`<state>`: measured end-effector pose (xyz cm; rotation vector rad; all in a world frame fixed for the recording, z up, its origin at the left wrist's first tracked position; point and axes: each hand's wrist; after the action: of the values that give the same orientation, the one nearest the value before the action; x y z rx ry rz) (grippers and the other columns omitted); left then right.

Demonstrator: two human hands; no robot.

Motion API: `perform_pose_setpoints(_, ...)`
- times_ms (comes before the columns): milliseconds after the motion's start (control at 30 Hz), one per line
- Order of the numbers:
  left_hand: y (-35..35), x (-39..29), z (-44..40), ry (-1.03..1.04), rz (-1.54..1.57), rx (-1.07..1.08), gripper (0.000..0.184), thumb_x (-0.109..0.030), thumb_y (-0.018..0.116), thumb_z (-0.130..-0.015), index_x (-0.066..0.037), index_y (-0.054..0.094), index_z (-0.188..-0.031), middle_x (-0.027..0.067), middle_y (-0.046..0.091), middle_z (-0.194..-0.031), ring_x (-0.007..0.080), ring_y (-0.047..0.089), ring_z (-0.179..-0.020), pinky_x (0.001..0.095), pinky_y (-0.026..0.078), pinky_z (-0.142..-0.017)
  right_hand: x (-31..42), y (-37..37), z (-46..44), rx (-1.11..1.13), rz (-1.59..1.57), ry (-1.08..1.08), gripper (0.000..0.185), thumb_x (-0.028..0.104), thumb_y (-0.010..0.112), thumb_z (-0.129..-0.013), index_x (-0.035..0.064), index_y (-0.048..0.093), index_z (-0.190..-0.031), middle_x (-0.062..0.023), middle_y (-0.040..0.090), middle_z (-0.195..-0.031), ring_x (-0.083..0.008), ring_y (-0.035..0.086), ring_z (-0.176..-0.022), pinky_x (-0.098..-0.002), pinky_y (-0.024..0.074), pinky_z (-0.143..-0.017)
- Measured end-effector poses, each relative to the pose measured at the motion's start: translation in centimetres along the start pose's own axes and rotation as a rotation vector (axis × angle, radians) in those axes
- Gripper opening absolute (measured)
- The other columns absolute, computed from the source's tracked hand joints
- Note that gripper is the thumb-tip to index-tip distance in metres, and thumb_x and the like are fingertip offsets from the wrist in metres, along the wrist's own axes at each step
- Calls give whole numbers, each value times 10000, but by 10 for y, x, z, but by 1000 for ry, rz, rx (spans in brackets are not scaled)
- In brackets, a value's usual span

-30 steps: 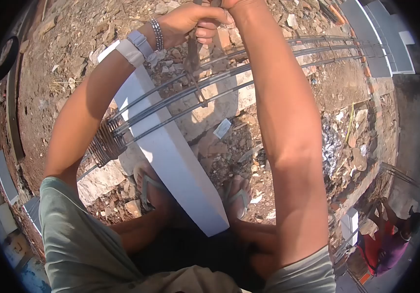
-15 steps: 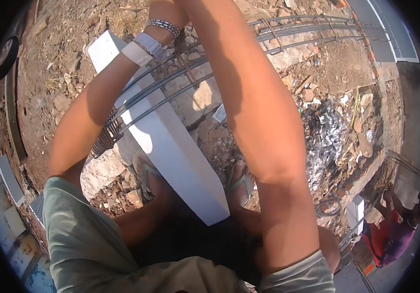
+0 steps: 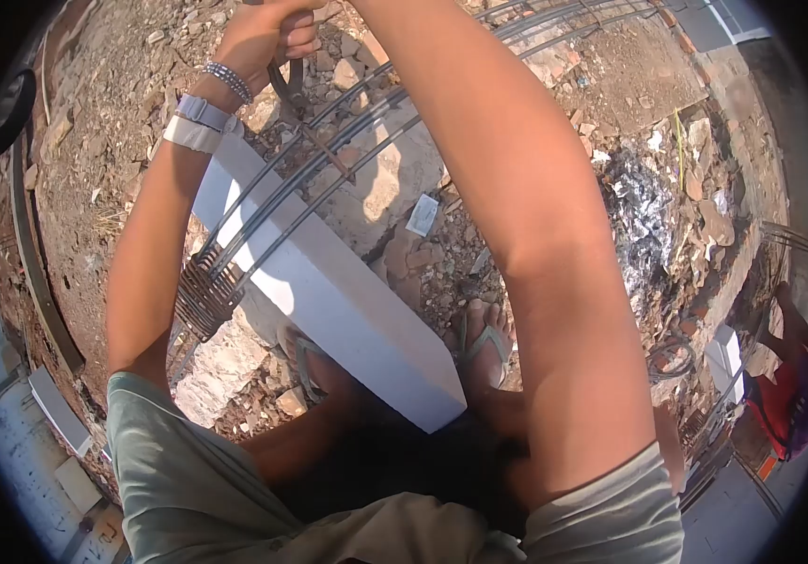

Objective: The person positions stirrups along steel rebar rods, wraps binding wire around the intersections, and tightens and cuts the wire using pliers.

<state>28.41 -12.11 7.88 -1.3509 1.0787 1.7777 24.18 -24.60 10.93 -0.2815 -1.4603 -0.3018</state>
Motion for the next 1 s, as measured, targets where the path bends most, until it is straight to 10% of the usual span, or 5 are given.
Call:
perform_pose_setpoints(167,-75,61,-57,32,-290,-83,219,-199,662,-963,12,711,-934,134,754,-905,213,712,-757,364,573,-686,7,-1,1,37,-32,-41,138,59,713,-867,95,583,-841,-29,580,-775,-176,573,-691,-340,491,-646)
perform_pose_setpoints(467,18,28,7,452,-910,-687,356,-215,817,-866,10,645,-1083,84,700,-926,137,659,-817,300,518,-713,16,-2,24,172,-339,-174,153,19,697,-868,109,578,-832,-21,573,-767,-163,566,-687,-322,475,-628)
perform_pose_setpoints(700,7,3,37,342,-681,-135,433,-267,779,-922,3,593,-1205,41,640,-1034,102,600,-897,260,489,-815,-28,-22,-8,1117,-1115,-336,215,0,715,-859,125,547,-811,-15,552,-769,-154,512,-683,-333,462,-694)
perform_pose_setpoints(833,-34,15,6,-124,-162,261,220,-237,648,-1009,-86,526,-905,-25,453,-719,92,478,-655,253,423,-627,-4,-8,21,785,-896,-326,84,-13,692,-900,21,623,-933,-65,565,-791,-190,516,-732,-352,447,-715)
perform_pose_setpoints(1000,-14,28,2,49,65,-53,259,-284,585,-1045,-120,489,-870,-52,313,-713,57,290,-579,231,243,-507,49,-31,94,57,-80,-175,197,115,722,-941,-31,683,-1068,-108,699,-929,-216,656,-873,-387,533,-875)
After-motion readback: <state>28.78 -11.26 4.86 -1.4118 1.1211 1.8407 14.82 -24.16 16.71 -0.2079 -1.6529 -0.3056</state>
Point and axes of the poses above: each hand's wrist, its own z-axis away from the middle knuckle, its own y-axis out of the palm, x = y × z
